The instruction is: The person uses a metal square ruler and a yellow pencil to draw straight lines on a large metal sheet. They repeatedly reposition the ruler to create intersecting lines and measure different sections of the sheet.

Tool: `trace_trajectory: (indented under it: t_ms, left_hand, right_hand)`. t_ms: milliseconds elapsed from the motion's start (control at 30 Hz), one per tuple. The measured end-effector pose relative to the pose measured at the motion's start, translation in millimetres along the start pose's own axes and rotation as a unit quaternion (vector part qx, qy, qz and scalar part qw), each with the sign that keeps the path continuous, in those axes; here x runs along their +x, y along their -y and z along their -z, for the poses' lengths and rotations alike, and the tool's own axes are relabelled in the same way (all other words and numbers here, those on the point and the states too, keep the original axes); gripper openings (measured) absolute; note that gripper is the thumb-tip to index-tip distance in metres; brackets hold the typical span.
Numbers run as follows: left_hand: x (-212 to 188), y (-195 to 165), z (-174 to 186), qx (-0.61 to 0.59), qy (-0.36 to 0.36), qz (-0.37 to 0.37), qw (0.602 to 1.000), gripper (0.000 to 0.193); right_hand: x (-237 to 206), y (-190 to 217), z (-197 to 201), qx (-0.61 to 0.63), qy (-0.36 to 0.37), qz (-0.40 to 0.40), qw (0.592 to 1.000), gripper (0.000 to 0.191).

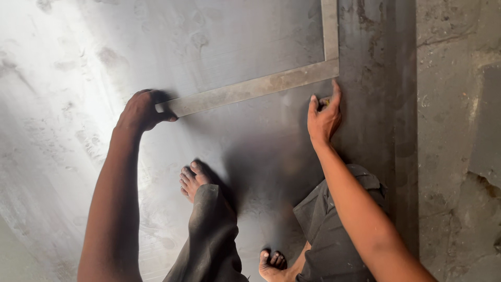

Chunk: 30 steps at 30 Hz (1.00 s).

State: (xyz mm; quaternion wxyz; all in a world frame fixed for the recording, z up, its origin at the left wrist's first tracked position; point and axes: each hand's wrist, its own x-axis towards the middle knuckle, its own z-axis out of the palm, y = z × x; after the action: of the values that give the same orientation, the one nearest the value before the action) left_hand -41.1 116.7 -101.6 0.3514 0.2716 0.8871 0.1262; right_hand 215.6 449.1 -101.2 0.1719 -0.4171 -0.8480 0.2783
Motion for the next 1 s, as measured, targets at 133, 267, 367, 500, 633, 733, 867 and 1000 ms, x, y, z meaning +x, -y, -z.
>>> trace_trajectory:
  t_ms: [133, 267, 367, 500, 633, 733, 867, 1000]
  left_hand:
    - [-0.4, 4.3, -2.8, -0.003, -0.011, 0.019, 1.000, 0.053]
    - [0.9, 11.5, -6.6, -0.006, -0.015, 0.029, 0.999, 0.054]
    - [2.0, 16.6, -9.1, 0.000, -0.016, 0.036, 0.999, 0.052]
    - [2.8, 20.8, -12.5, 0.009, -0.018, 0.045, 0.999, 0.052]
    - [2.9, 22.9, -14.2, 0.003, -0.033, 0.047, 0.998, 0.056]
    - [3.8, 23.5, -16.0, 0.009, -0.018, 0.065, 0.998, 0.056]
    - [3.8, 24.6, -17.3, 0.013, -0.028, 0.056, 0.998, 0.056]
    - [4.5, 25.4, -18.1, 0.014, -0.033, 0.049, 0.998, 0.055]
  right_hand:
    - [-23.9, 17.7, -7.8, 0.055, 0.090, -0.011, 0.994, 0.035]
    - [-47.0, 46.9, -15.7, 0.096, 0.188, 0.146, 0.967, 0.030]
    - [-51.1, 72.6, -28.2, 0.073, 0.284, 0.077, 0.953, 0.031]
    - [-41.9, 95.7, -44.6, 0.082, 0.284, 0.123, 0.947, 0.012]
    - [-35.7, 107.5, -55.6, 0.076, 0.281, 0.177, 0.940, 0.012]
    - [-35.2, 112.2, -59.4, 0.070, 0.289, 0.188, 0.936, 0.015]
    - [-33.5, 115.3, -62.6, 0.048, 0.275, 0.211, 0.937, 0.018]
    - [-33.5, 117.4, -62.8, 0.039, 0.291, 0.206, 0.934, 0.012]
